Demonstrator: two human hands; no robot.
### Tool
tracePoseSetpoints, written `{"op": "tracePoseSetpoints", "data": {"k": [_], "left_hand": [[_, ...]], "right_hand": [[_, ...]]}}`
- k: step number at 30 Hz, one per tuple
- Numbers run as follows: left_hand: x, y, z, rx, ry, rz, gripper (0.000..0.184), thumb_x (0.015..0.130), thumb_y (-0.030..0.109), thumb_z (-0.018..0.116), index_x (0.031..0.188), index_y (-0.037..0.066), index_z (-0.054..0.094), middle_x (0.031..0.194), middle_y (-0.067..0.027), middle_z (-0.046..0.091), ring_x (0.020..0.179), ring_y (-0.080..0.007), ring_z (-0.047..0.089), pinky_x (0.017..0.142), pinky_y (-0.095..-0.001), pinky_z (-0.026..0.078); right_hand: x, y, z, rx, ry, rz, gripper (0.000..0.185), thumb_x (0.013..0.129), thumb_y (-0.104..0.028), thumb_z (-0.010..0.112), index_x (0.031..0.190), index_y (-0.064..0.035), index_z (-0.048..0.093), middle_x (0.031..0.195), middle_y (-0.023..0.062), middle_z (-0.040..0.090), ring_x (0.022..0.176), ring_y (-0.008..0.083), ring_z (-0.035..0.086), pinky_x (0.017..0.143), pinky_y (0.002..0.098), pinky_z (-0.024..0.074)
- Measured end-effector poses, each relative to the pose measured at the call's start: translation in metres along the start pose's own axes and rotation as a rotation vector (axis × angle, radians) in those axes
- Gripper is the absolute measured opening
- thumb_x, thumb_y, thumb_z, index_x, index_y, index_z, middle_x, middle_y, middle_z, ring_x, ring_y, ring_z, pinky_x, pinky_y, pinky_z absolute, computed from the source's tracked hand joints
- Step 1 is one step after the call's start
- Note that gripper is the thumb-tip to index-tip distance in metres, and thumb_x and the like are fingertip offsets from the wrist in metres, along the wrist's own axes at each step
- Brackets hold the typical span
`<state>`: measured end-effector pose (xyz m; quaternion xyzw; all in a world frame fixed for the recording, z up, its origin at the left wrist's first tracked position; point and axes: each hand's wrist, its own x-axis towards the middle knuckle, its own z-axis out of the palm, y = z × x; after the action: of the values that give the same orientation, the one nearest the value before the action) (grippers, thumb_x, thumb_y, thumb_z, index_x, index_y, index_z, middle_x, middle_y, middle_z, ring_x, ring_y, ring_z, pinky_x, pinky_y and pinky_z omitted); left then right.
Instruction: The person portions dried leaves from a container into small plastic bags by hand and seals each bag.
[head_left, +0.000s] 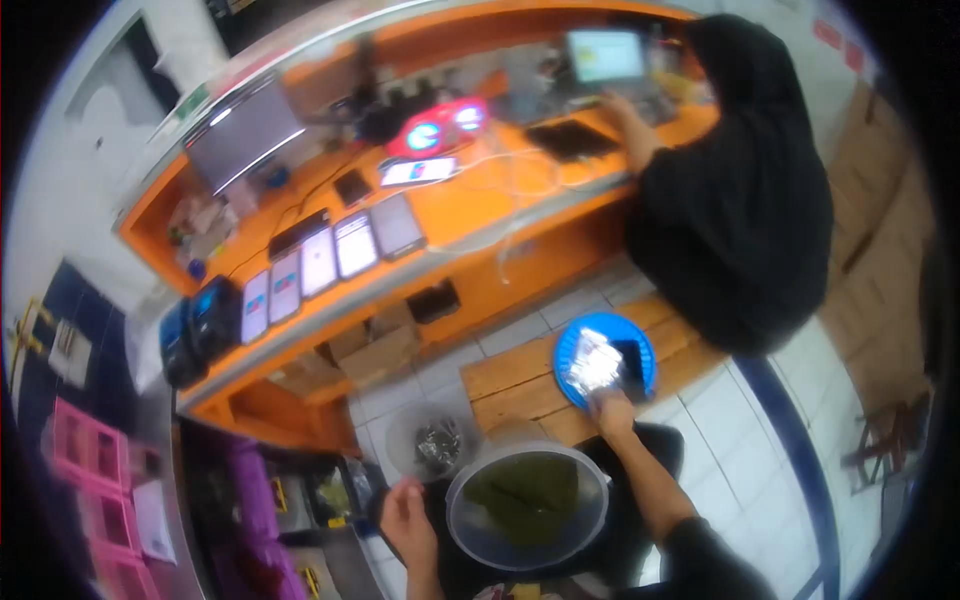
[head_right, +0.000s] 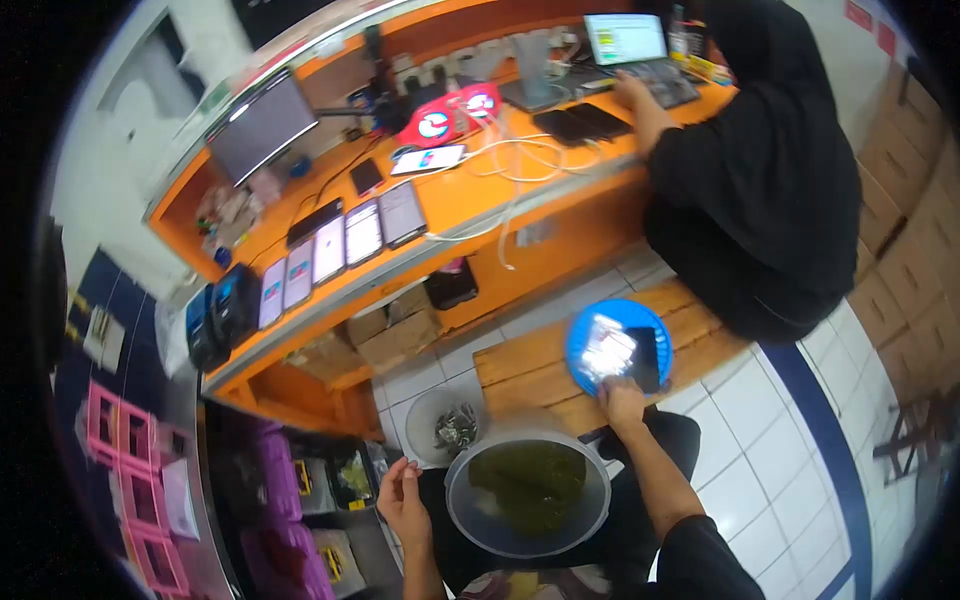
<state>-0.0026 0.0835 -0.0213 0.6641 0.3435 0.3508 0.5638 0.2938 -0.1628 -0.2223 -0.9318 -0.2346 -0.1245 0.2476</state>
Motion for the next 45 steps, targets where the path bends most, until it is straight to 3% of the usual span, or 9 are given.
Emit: {"op": "tracePoseSetpoints", "data": {"k": [5, 11, 14, 17, 21, 28, 30, 43, 45], "left_hand": [[-0.031, 0.026, 0.036, 0.128, -0.203, 0.085, 0.021, 0.095, 0.009, 0.062, 0.110, -0.005, 0.061, 0.099, -0.0104, 0.065, 0.090, -0.0171, 0.061, 0.083, -0.0314, 0.049], [-0.043, 0.063, 0.080, 0.228, -0.564, 0.602, 0.046, 0.087, 0.009, 0.071, 0.129, -0.005, 0.056, 0.122, -0.0155, 0.062, 0.112, -0.0235, 0.058, 0.098, -0.0395, 0.045], [-0.004, 0.009, 0.051, 0.223, -0.988, 0.107, 0.036, 0.091, 0.015, 0.070, 0.119, -0.005, 0.057, 0.100, -0.0142, 0.067, 0.087, -0.0207, 0.066, 0.079, -0.0323, 0.053], [-0.024, 0.015, 0.064, 0.107, -0.858, 0.054, 0.020, 0.097, 0.016, 0.063, 0.101, -0.004, 0.059, 0.084, -0.0103, 0.065, 0.075, -0.0153, 0.063, 0.069, -0.0256, 0.051], [-0.035, 0.032, 0.060, 0.400, -0.656, 0.012, 0.048, 0.090, 0.037, 0.069, 0.105, -0.009, 0.065, 0.092, -0.0206, 0.070, 0.078, -0.0331, 0.063, 0.072, -0.0432, 0.050], [-0.060, 0.052, 0.070, 0.515, -0.538, -0.066, 0.039, 0.095, 0.028, 0.068, 0.105, -0.009, 0.065, 0.093, -0.0204, 0.068, 0.079, -0.0305, 0.061, 0.074, -0.0416, 0.051], [-0.064, 0.031, 0.070, 0.606, -0.118, 0.614, 0.042, 0.094, 0.028, 0.070, 0.113, -0.008, 0.060, 0.100, -0.0217, 0.064, 0.084, -0.0317, 0.060, 0.077, -0.0420, 0.051], [-0.058, 0.039, 0.054, 0.196, -0.904, -0.250, 0.038, 0.102, 0.031, 0.053, 0.093, -0.005, 0.063, 0.085, -0.0115, 0.063, 0.077, -0.0200, 0.056, 0.072, -0.0343, 0.047], [-0.050, 0.021, 0.052, 0.330, -0.954, -0.062, 0.037, 0.102, 0.028, 0.051, 0.092, -0.005, 0.063, 0.086, -0.0121, 0.064, 0.078, -0.0200, 0.058, 0.072, -0.0332, 0.047]], "right_hand": [[-0.002, -0.072, -0.116, 0.690, 0.124, 0.282, 0.014, 0.084, -0.010, 0.070, 0.098, -0.0067, 0.069, 0.092, 0.0144, 0.070, 0.091, 0.0232, 0.070, 0.075, 0.0335, 0.0541], [-0.046, -0.152, -0.203, 0.874, -0.145, -0.398, 0.021, 0.087, -0.014, 0.065, 0.106, -0.0056, 0.069, 0.097, 0.0104, 0.071, 0.086, 0.0288, 0.067, 0.077, 0.0399, 0.0539], [-0.068, -0.177, -0.194, 1.426, -0.317, -0.077, 0.017, 0.090, -0.012, 0.066, 0.105, -0.0022, 0.068, 0.093, 0.0080, 0.070, 0.079, 0.0177, 0.067, 0.068, 0.0321, 0.0539], [-0.084, -0.182, -0.188, 1.732, -0.385, 0.377, 0.015, 0.090, -0.011, 0.071, 0.101, -0.0014, 0.069, 0.093, 0.0039, 0.071, 0.080, 0.0109, 0.065, 0.068, 0.0262, 0.0516], [-0.100, -0.180, -0.159, 1.746, -0.391, 0.410, 0.019, 0.090, -0.013, 0.072, 0.104, -0.0011, 0.070, 0.086, 0.0033, 0.071, 0.072, 0.0094, 0.064, 0.064, 0.0247, 0.0510], [-0.106, -0.175, -0.145, 1.386, -0.311, 0.300, 0.024, 0.085, -0.008, 0.069, 0.108, -0.0009, 0.069, 0.082, 0.0068, 0.071, 0.075, 0.0155, 0.066, 0.069, 0.0302, 0.0519], [-0.108, -0.172, -0.148, 1.282, -0.230, 0.256, 0.028, 0.084, -0.005, 0.068, 0.111, -0.0009, 0.067, 0.082, 0.0079, 0.071, 0.075, 0.0180, 0.067, 0.070, 0.0313, 0.0518], [-0.113, -0.180, -0.158, 1.457, -0.455, 0.405, 0.041, 0.078, -0.008, 0.073, 0.114, -0.0047, 0.054, 0.077, 0.0069, 0.070, 0.069, 0.0209, 0.069, 0.061, 0.0334, 0.0504], [-0.115, -0.181, -0.159, 1.473, -0.439, 0.414, 0.027, 0.076, -0.004, 0.072, 0.100, -0.0014, 0.059, 0.078, 0.0125, 0.070, 0.068, 0.0248, 0.070, 0.060, 0.0336, 0.0520]]}}
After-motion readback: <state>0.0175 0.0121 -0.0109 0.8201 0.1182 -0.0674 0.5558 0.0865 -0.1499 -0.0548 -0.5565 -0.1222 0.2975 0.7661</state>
